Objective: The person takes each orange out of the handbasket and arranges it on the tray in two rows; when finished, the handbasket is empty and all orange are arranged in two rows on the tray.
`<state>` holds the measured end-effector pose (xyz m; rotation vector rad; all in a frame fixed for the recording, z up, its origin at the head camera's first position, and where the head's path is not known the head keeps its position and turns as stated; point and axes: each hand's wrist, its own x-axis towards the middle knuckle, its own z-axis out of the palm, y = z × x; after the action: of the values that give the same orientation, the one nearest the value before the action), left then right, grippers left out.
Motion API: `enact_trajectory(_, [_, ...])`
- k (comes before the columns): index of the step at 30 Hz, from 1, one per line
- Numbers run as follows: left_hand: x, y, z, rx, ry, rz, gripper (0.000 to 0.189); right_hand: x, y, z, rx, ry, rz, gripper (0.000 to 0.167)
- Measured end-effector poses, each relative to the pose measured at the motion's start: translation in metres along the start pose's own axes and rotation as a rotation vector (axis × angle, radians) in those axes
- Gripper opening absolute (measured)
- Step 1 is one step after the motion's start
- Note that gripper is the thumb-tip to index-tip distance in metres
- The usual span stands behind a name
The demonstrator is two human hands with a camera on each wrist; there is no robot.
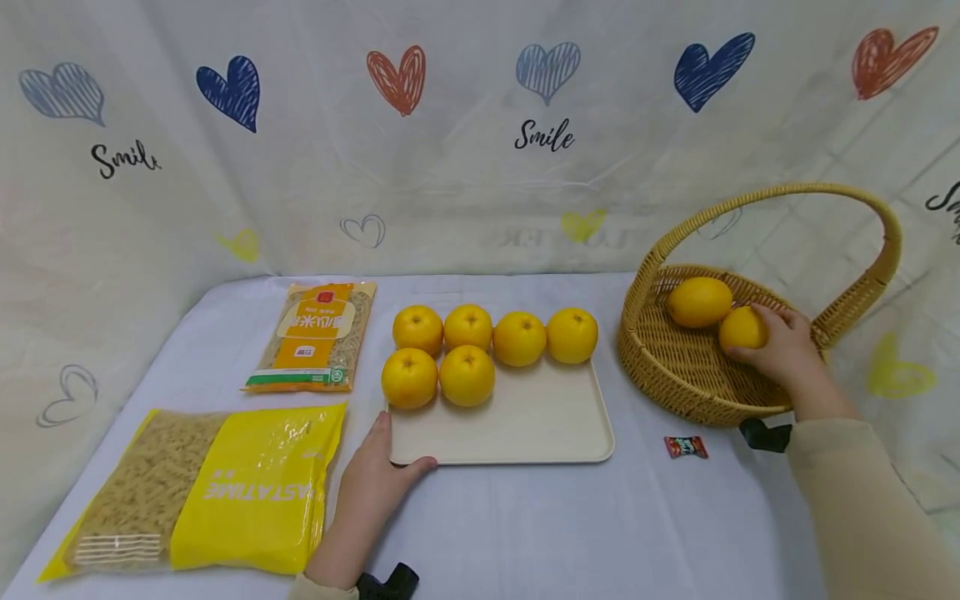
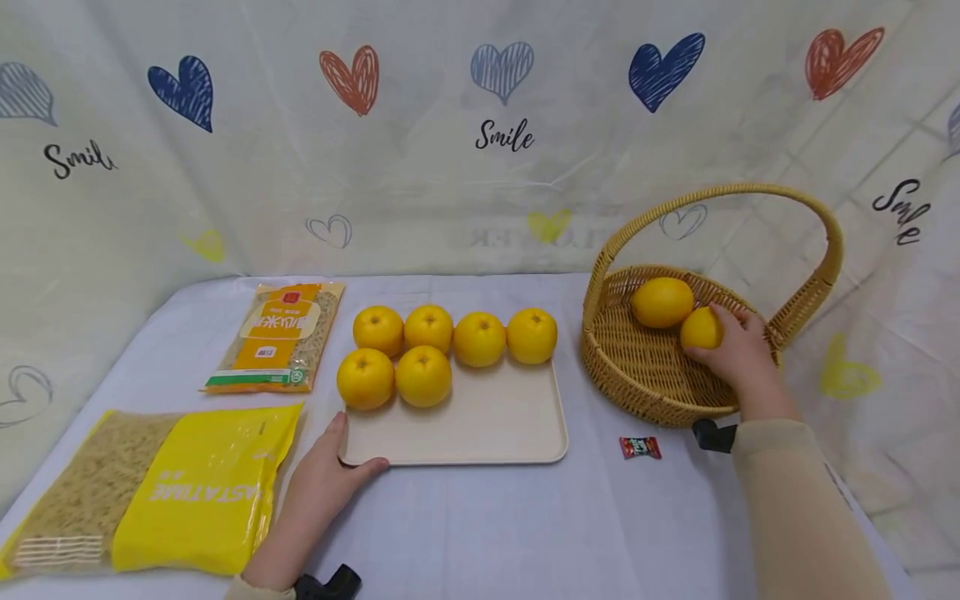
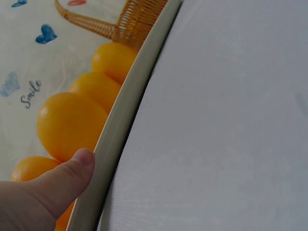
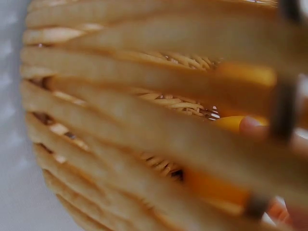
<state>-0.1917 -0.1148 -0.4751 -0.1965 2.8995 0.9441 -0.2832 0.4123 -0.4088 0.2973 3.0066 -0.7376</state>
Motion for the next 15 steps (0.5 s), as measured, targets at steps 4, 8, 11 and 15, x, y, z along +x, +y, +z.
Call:
enact_trajectory(4, [0.000,0.000,0.000,-0.001,0.002,0.004,0.108,-0.001,-0.001,-0.001,0.003,0.008,0.007,0.091])
enact_trajectory(8, [0.000,-0.001,0.000,-0.007,0.003,0.002,0.109,-0.003,-0.002,-0.002,-0.004,0.012,0.019,0.092])
enact_trajectory(11, [0.000,-0.001,0.001,-0.011,0.004,0.003,0.109,-0.005,-0.003,-0.003,0.000,0.032,0.006,0.091])
enact_trajectory(15, [0.001,-0.001,0.001,-0.005,0.004,0.004,0.109,-0.012,-0.008,-0.007,0.029,0.075,-0.010,0.087])
